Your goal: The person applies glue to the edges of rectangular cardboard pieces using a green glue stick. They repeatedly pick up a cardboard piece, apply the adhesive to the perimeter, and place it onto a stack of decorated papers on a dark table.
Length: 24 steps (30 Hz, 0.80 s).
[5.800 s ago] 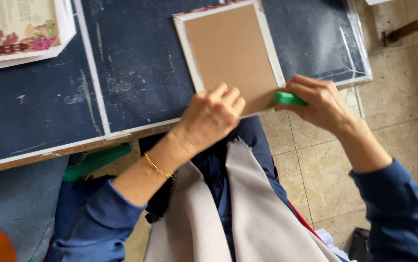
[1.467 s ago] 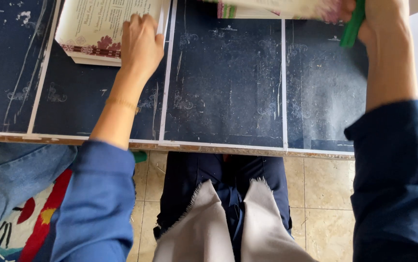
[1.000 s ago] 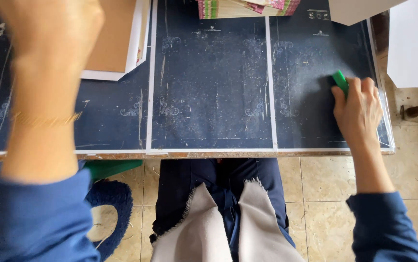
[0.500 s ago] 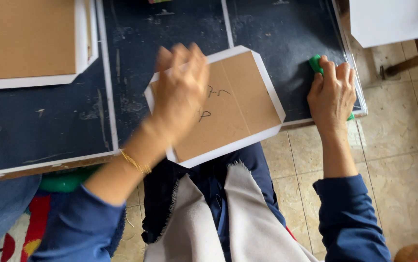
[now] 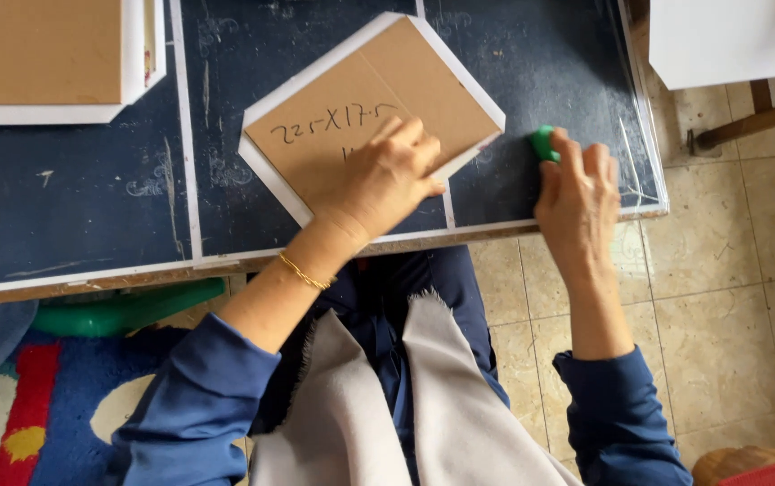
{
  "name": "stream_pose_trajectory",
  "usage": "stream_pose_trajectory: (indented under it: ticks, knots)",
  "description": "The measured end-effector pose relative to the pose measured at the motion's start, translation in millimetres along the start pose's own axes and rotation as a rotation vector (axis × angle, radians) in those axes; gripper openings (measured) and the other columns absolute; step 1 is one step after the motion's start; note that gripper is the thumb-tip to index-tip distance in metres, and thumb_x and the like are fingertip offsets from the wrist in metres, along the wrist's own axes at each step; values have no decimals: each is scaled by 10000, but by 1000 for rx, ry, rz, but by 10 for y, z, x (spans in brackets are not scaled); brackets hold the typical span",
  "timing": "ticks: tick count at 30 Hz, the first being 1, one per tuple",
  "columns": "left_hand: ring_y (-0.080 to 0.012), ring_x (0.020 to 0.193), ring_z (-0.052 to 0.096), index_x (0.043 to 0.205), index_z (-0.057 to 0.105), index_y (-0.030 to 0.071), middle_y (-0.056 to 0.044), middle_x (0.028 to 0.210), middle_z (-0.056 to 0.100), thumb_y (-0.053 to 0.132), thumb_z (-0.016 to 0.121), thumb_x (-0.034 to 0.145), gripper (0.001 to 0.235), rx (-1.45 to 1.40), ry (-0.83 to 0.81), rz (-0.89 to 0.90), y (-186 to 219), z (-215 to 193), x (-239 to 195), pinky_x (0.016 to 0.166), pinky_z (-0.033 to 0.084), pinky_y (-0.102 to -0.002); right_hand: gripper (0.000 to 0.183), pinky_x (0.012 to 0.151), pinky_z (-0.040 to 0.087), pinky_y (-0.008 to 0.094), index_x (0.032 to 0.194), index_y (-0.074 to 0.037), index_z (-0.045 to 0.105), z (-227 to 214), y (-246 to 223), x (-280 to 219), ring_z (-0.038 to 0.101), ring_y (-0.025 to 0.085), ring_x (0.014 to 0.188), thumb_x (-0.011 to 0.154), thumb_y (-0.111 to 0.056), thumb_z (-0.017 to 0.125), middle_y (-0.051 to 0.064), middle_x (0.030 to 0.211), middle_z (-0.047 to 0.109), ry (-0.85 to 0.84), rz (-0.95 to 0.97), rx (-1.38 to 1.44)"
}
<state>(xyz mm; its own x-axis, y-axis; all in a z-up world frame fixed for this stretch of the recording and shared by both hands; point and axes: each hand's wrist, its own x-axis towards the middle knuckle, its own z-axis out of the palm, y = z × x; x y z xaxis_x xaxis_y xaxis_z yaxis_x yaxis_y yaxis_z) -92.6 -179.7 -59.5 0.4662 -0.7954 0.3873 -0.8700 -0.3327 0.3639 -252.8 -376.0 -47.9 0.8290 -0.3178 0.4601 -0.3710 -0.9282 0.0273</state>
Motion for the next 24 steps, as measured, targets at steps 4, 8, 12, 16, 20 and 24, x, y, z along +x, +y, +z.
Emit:
stream_pose_trajectory:
  ticks: [4,8,12,16,20,24]
  knots:
    - [-305,1180,393,1035,510,197,-60,1180,375,544,754,814,478,-80,-126,-104,-64,-210,21,965,283,-573,341,703,541,434,1250,-130,645,14,-465,35,598,351,867,915,-105,710,74,885,508,-25,-210,367]
    - [-399,1444,209,1391,554,194,-202,1558,284,589,690,861,675,87,-184,-53,-189,-100,14,1051,186,-768,253,435,494,332,1274,-29,589,214,-213,454,516,242,775,1026,-44,634,118,975,494,-77,-276,369]
    - [-419,1430,239,1359,588,185,-225,1524,348,628,664,857,674,54,-154,-58,-191,-42,41,1034,194,-791,246,529,498,472,1264,-35,640,250,-98,623,588,362,704,1022,-78,628,149,973,529,-94,-214,418]
    - [-498,1387,280,1295,593,145,-240,1488,391,618,658,884,630,74,-72,-105,-303,69,230,989,198,-845,292,536,537,425,1286,-39,597,145,-467,520,604,308,810,995,-19,581,143,990,530,-80,-236,456]
    - [-436,1454,169,1439,485,121,-233,1569,256,448,735,867,705,-45,-264,-51,-312,-275,13,1105,121,-731,266,406,538,472,1305,-77,593,247,-269,642,589,311,622,1041,-112,613,131,1005,528,-100,-241,340]
    - [-395,1488,86,1474,443,94,-229,1597,196,428,700,885,724,-184,-310,-140,-322,-535,-468,1157,88,-634,335,443,490,556,1325,-92,535,125,-620,455,588,393,851,1000,-126,608,169,1000,501,-159,-88,222]
